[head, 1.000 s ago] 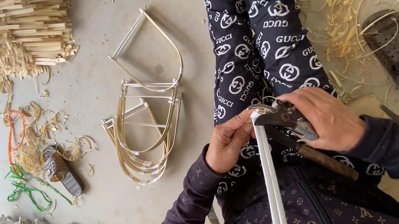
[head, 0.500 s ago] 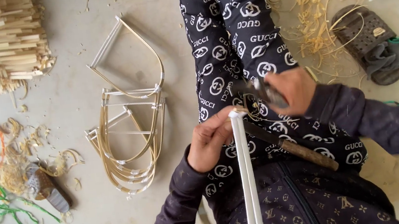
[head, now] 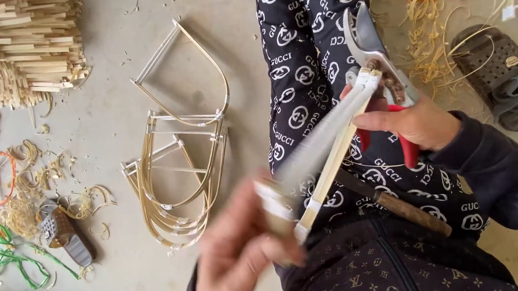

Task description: Cutting and assembling bamboo strips to create structural frame components, using pruning shears to trim and tape/bindings to secure parts.

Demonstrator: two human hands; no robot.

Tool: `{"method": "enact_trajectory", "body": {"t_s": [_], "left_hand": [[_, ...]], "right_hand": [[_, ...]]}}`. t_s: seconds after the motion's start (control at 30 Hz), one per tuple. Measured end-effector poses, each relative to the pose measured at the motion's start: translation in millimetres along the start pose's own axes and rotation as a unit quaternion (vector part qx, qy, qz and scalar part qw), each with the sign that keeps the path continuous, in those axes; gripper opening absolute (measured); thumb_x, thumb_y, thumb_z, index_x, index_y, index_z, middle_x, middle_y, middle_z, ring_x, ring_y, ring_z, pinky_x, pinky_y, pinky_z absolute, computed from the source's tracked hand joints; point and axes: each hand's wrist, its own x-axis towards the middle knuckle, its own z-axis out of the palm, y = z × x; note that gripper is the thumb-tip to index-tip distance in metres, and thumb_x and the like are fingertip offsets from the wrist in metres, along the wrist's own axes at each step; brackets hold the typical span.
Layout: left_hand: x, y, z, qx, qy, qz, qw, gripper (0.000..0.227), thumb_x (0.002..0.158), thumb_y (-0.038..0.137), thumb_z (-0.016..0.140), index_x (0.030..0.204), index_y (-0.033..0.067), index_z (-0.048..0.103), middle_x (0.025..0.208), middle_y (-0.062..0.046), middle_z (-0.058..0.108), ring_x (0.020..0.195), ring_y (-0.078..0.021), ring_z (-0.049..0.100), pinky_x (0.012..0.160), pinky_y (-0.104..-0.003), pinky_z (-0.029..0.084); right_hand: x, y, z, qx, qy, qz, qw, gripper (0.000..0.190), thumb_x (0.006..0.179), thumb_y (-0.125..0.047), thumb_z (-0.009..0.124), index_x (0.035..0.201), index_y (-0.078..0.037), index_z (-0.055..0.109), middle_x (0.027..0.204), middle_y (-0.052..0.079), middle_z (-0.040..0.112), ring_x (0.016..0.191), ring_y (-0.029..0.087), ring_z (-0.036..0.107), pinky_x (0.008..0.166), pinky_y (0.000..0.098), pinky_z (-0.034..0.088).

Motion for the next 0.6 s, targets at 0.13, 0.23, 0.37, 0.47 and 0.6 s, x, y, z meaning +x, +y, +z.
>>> {"method": "enact_trajectory", "body": {"t_s": [0.13,0.23,0.37,0.47,0.6], "left_hand": [[21,2,1,0.113,-0.205,0.059,0.971,0.045,0.110,0.006,0.052,0.154,-0.0016,0.050,0.122,-0.013,0.071,0.114,-0.0197,0.069,0.112,-0.037,0.052],[57,-39,10,0.186,-0.021,0.083,0.979,0.038,0.109,0.010,0.055,0.145,-0.0008,0.058,0.122,-0.010,0.069,0.115,-0.0173,0.067,0.105,-0.032,0.053],[96,-94,33,0.177,0.032,0.089,0.980,0.040,0.103,0.008,0.059,0.143,-0.0003,0.057,0.116,-0.008,0.068,0.106,-0.0157,0.065,0.095,-0.029,0.053],[106,-123,44,0.204,0.059,0.132,0.968,0.037,0.103,0.005,0.062,0.140,0.0006,0.060,0.107,-0.006,0.070,0.098,-0.0141,0.063,0.094,-0.029,0.052],[108,-126,37,0.050,0.025,0.144,0.988,0.028,0.112,0.005,0.053,0.139,0.0004,0.060,0.110,-0.002,0.064,0.098,-0.0111,0.061,0.095,-0.027,0.052]], "right_hand": [[1,20,8,0.027,0.041,0.036,0.998,0.041,0.092,-0.005,0.068,0.132,-0.001,0.058,0.113,0.010,0.070,0.102,0.018,0.070,0.087,0.0351,0.059],[-6,32,13,0.035,0.034,0.029,0.998,0.042,0.094,-0.008,0.068,0.134,-0.001,0.060,0.112,0.008,0.069,0.100,0.015,0.069,0.088,0.0330,0.058],[-10,35,19,0.012,0.074,0.006,0.997,0.045,0.092,-0.009,0.069,0.134,-0.002,0.057,0.120,0.004,0.068,0.110,0.011,0.067,0.096,0.0297,0.055],[-16,40,12,-0.055,0.063,0.020,0.996,0.042,0.091,-0.008,0.071,0.131,0.000,0.060,0.112,0.007,0.073,0.102,0.015,0.070,0.090,0.0313,0.057],[-28,3,11,-0.232,0.058,-0.030,0.970,0.048,0.086,-0.010,0.073,0.131,-0.002,0.058,0.106,0.006,0.071,0.093,0.014,0.070,0.081,0.0314,0.058]]}}
